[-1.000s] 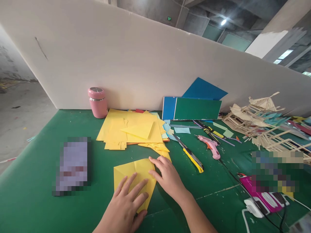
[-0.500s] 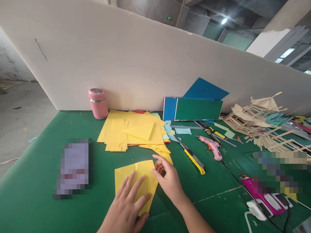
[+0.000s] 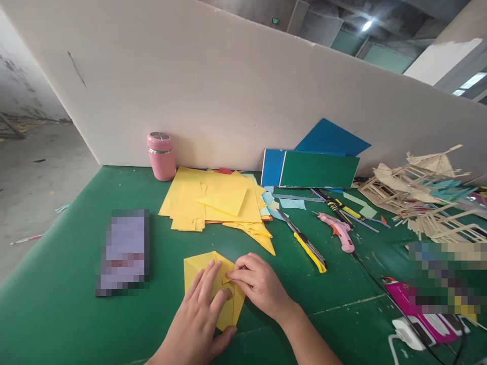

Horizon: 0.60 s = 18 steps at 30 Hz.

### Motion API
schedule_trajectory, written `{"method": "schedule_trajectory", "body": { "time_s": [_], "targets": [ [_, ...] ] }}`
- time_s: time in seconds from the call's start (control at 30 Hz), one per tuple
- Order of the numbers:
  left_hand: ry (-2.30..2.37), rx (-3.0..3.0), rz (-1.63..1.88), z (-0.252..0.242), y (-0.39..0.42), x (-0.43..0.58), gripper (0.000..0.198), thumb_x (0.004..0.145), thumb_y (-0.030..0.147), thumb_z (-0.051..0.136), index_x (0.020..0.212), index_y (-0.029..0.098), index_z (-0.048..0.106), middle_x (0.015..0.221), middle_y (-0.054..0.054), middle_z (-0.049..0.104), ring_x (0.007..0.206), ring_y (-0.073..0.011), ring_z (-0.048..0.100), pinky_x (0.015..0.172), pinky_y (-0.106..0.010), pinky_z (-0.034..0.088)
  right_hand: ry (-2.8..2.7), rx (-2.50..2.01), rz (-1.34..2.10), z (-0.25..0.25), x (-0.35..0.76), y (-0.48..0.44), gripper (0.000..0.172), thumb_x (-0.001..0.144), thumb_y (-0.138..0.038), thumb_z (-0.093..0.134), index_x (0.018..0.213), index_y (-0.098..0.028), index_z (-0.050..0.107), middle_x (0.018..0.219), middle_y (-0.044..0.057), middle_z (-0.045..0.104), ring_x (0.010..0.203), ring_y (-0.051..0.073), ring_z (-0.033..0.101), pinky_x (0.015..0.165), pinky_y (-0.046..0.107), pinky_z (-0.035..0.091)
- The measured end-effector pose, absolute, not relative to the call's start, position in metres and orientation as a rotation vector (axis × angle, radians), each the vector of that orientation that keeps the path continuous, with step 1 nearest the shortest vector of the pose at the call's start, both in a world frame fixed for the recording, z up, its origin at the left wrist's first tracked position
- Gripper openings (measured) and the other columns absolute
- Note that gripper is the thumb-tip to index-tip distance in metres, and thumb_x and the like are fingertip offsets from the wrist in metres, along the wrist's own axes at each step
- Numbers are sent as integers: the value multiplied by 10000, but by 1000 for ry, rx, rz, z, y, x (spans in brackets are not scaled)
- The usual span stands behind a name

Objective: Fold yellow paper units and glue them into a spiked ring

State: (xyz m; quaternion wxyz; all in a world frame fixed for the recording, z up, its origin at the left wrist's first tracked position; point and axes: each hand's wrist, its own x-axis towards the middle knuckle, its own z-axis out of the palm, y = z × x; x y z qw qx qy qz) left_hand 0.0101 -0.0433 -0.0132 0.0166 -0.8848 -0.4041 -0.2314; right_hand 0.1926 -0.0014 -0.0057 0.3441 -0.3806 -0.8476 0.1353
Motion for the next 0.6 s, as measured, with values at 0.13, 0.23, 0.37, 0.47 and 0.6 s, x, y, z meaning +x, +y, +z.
{"method": "schedule_trajectory", "body": {
  "time_s": [0.13,0.23,0.37,0.47,0.6],
  "targets": [
    [-1140,-2723,-701,-14,-40,8,333,732,248,558,1045,148,505,1332,-232,521,1259,-333,474,952,-481,495,-2240,-959,385,-3,193,-2,204,923,-135,503,932,-179,702,795,53,617,765,175,519,658,291,474],
    [-1111,-2687,-697,-20,-40,8,387,765,277,539,1112,116,487,1334,-237,520,1257,-337,475,964,-471,482,-2231,-942,418,-2,193,-1,216,928,-136,490,976,-181,695,826,61,629,793,182,525,684,307,487],
    [-1179,-2679,-676,-24,-41,7,550,778,337,549,1252,96,407,1361,-220,500,1265,-340,463,966,-442,478,-2188,-945,445,-3,192,0,226,927,-150,488,980,-219,697,839,59,639,815,191,549,708,334,500],
    [-1246,-2713,-683,-22,-40,6,629,764,372,578,1293,103,370,1362,-202,507,1255,-331,478,964,-428,483,-2176,-972,470,-3,192,-1,216,916,-149,504,968,-224,699,844,59,646,825,194,563,712,340,506],
    [-1296,-2731,-778,-17,-38,4,603,719,394,627,1218,123,426,1331,-194,541,1203,-326,536,960,-437,493,-2193,-983,483,-3,191,-2,210,914,-147,508,967,-223,697,848,58,650,825,195,565,708,344,508]
  ]
}}
